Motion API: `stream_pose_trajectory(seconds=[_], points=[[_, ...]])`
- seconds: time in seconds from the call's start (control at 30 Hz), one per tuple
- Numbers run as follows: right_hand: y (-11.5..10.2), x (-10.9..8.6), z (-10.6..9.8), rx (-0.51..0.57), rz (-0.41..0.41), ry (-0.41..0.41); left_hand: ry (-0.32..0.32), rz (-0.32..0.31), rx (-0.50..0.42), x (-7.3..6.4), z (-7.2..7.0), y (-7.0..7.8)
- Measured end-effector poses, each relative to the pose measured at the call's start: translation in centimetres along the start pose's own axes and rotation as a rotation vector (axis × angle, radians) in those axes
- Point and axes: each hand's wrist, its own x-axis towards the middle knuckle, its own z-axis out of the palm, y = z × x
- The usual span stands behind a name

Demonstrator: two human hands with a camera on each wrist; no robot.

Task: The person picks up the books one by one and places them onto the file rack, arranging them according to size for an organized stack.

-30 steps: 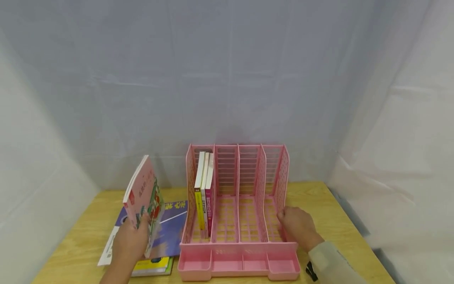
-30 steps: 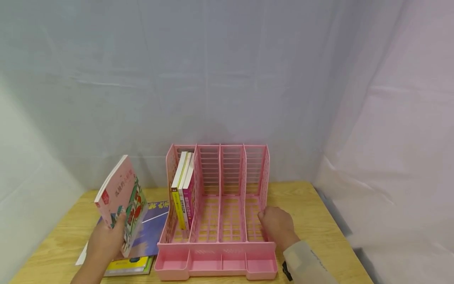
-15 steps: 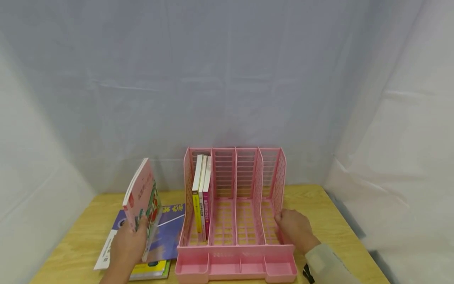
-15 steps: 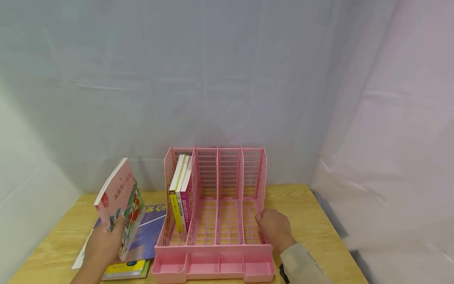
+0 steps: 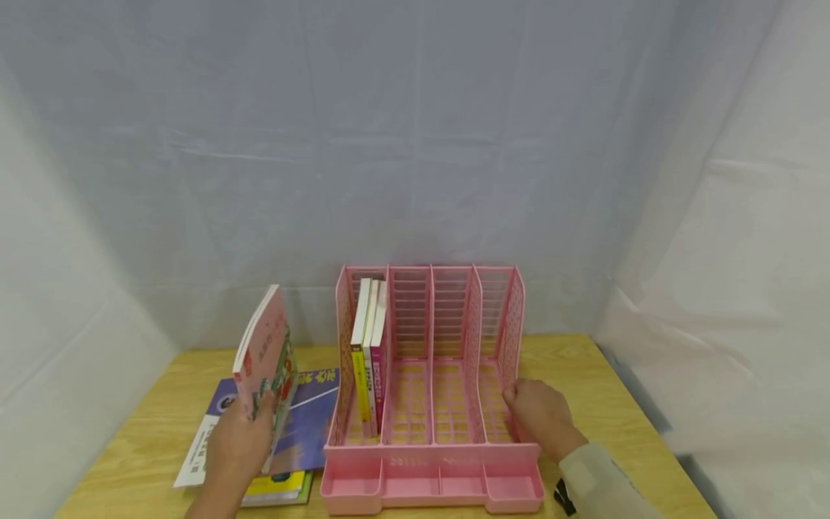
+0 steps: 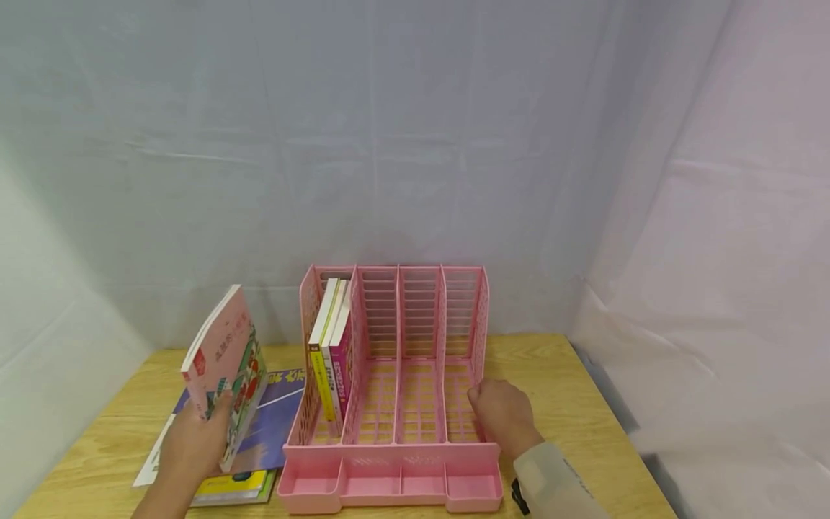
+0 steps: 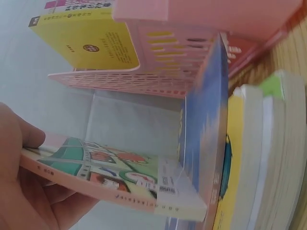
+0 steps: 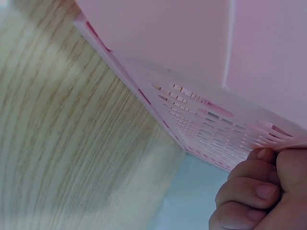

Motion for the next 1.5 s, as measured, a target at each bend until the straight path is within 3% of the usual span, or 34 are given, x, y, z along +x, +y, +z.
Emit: stream_pose_trajectory(seconds=[0.17, 0.33, 0.43, 0.47, 0.57, 0.67, 0.7, 0.77, 0.83, 0.93, 1.03, 1.1, 1.13, 1.23, 1.3, 1.37, 1.43, 1.5], points=[[0.0, 0.1, -0.2, 0.008, 0.006, -0.005, 0.101, 0.024, -0.066, -0.4, -0.1, 0.3], [-0.1, -0.1, -0.4, -0.004, -0.019, -0.008, 0.222, -0.014, -0.287, -1.2, -0.8, 1.4], [-0.2, -0.3, -0.5, 0.005, -0.021, -0.02, 0.357, 0.043, -0.438, -1.9, -1.6, 2.9], [-0.2, -0.3, -0.5, 0.01, -0.016, -0.027, 0.416, 0.095, -0.493, -2.2, -1.8, 3.6], [-0.2, -0.4, -0.5, 0.035, 0.011, -0.031, 0.587, 0.348, -0.671, -3.2, -2.2, 6.2], [-0.1, -0.3, -0.3, 0.051, 0.011, -0.029, 0.704, 0.635, -0.825, -4.6, -1.7, 9.1], [-0.1, -0.3, -0.3, 0.056, 0.008, -0.027, 0.73, 0.704, -0.851, -5.2, -1.4, 10.0], [0.0, -0.3, -0.2, 0.066, 0.007, -0.022, 0.761, 0.732, -0.835, -6.6, -0.5, 11.7], [0.1, -0.2, -0.1, 0.071, 0.017, -0.017, 0.75, 0.73, -0.807, -7.6, 0.7, 13.0], [0.0, -0.1, 0.1, 0.069, 0.015, -0.01, 0.629, 0.75, -0.761, -8.4, 2.4, 14.2], [-0.4, 0.0, 0.1, 0.072, 0.017, -0.023, 0.504, 0.786, -0.779, -8.2, 3.9, 14.9], [-0.7, 0.1, 0.1, 0.075, 0.017, -0.034, 0.463, 0.776, -0.781, -8.0, 4.8, 15.4], [-0.8, 0.2, 0.1, 0.076, 0.024, -0.04, 0.423, 0.735, -0.796, -8.0, 5.1, 15.8], [-1.0, 0.3, 0.1, 0.075, 0.032, -0.045, 0.395, 0.739, -0.774, -6.9, 6.8, 16.1], [-1.1, 0.2, 0.1, 0.077, 0.029, -0.045, 0.372, 0.788, -0.753, -5.9, 8.0, 15.9], [-1.2, 0.1, 0.1, 0.078, 0.027, -0.044, 0.392, 0.795, -0.666, -4.7, 9.8, 15.0], [-1.3, -0.1, 0.1, 0.081, 0.024, -0.043, 0.392, 0.755, -0.59, -4.1, 10.9, 14.5], [-1.4, -0.2, 0.0, 0.085, 0.022, -0.041, 0.38, 0.658, -0.473, -3.9, 11.7, 14.2]])
